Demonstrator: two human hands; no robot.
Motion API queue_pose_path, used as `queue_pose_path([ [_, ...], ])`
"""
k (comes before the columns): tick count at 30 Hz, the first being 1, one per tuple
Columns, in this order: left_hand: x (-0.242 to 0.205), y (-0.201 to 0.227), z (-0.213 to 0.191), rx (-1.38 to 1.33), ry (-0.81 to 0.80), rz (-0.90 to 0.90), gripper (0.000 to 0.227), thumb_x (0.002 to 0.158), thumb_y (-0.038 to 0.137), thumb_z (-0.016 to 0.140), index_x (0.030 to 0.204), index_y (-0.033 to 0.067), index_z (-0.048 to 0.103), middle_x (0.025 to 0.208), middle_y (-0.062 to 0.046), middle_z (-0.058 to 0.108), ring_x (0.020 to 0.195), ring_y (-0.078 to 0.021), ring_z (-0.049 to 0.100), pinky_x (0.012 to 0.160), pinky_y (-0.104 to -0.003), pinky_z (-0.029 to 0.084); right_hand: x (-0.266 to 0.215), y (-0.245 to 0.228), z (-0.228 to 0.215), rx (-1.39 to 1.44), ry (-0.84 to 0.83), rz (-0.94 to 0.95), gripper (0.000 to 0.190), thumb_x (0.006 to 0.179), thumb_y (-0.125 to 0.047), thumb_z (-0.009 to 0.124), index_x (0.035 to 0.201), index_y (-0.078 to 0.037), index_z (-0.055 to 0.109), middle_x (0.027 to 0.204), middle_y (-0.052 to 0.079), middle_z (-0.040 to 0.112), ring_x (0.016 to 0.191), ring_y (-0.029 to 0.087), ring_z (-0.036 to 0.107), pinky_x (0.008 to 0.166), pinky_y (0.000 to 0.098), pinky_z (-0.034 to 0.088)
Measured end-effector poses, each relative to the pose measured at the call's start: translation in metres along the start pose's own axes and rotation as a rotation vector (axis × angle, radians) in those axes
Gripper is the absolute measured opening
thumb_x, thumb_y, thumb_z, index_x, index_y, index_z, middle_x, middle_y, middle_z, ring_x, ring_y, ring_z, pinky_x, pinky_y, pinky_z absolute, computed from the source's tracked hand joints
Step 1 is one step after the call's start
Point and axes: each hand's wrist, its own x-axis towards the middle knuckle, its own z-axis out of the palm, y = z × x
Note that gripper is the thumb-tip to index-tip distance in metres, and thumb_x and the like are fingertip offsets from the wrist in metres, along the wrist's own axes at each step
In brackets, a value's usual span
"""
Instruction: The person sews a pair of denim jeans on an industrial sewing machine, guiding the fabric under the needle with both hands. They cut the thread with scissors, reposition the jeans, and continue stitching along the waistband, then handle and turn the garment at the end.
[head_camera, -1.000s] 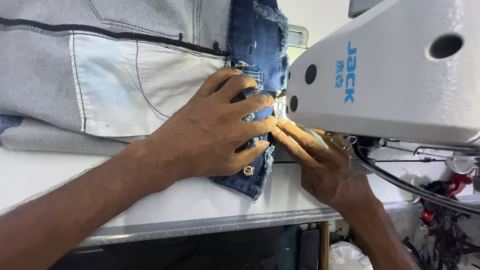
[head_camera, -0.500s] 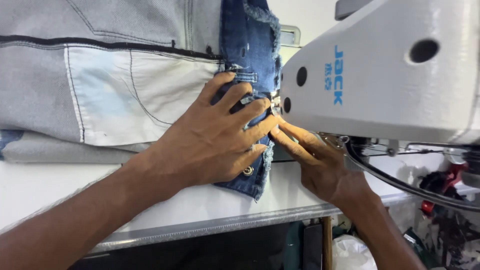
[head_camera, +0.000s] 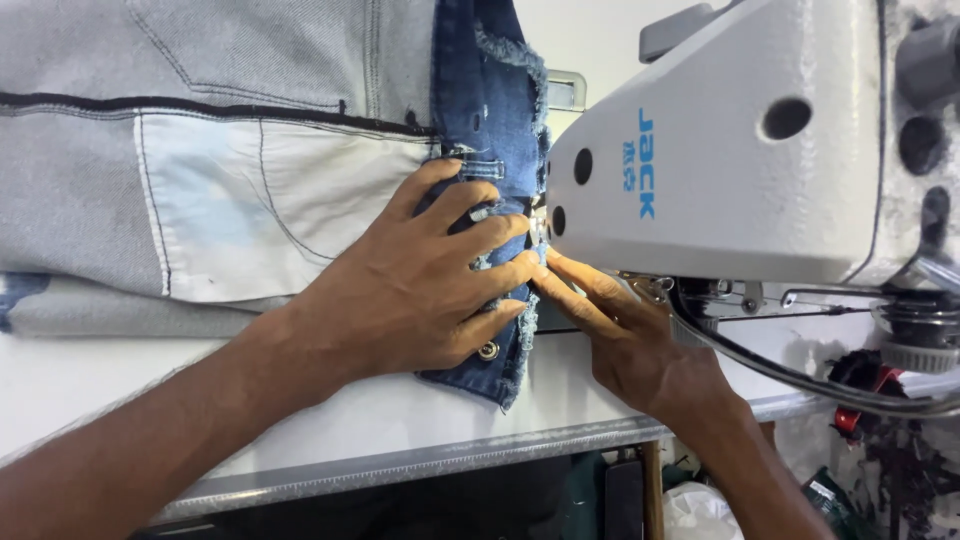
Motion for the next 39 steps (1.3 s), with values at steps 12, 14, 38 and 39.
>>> queue_pose_path([
  [12,0.006,0.001,-0.005,-0.021,-0.035,0.002,0.03,0.097,0.037,0.068,0.108,0.0104,0.073,0.131,-0.013,0.065,0.133,-0.0341,0.048,0.119,-0.055,0.028,0.005,0.02,0.028,0.153,0.145,-0.042,0.087,0.064,0.023,0.048,0.144,-0.011,0.06,0.142,0.016,0.06,0.128,0.037,0.057,0.108,0.0462,0.046],
  [14,0.007,0.003,-0.005,-0.034,-0.05,-0.02,0.027,0.095,0.036,0.068,0.104,0.0119,0.074,0.13,-0.013,0.066,0.13,-0.0326,0.049,0.119,-0.056,0.028,0.007,0.01,0.008,-0.028,0.08,0.021,0.072,0.075,0.011,0.054,0.143,-0.01,0.058,0.136,0.016,0.06,0.124,0.037,0.059,0.109,0.0501,0.044],
  [38,0.016,0.023,-0.01,0.087,-0.131,-0.033,0.037,0.094,0.033,0.064,0.126,0.0137,0.069,0.132,-0.018,0.063,0.134,-0.035,0.046,0.118,-0.057,0.022,-0.008,-0.027,-0.023,-0.31,0.171,0.101,0.049,0.073,-0.011,0.066,0.121,-0.006,0.068,0.112,0.016,0.065,0.112,0.033,0.063,0.097,0.0556,0.047],
  [39,0.016,0.023,-0.01,0.09,-0.13,-0.025,0.037,0.094,0.033,0.064,0.126,0.0137,0.069,0.132,-0.018,0.063,0.134,-0.035,0.046,0.118,-0.057,0.022,-0.015,-0.021,-0.023,-0.313,0.178,0.106,0.049,0.073,-0.011,0.066,0.121,-0.006,0.068,0.112,0.016,0.065,0.112,0.033,0.063,0.097,0.0556,0.047],
])
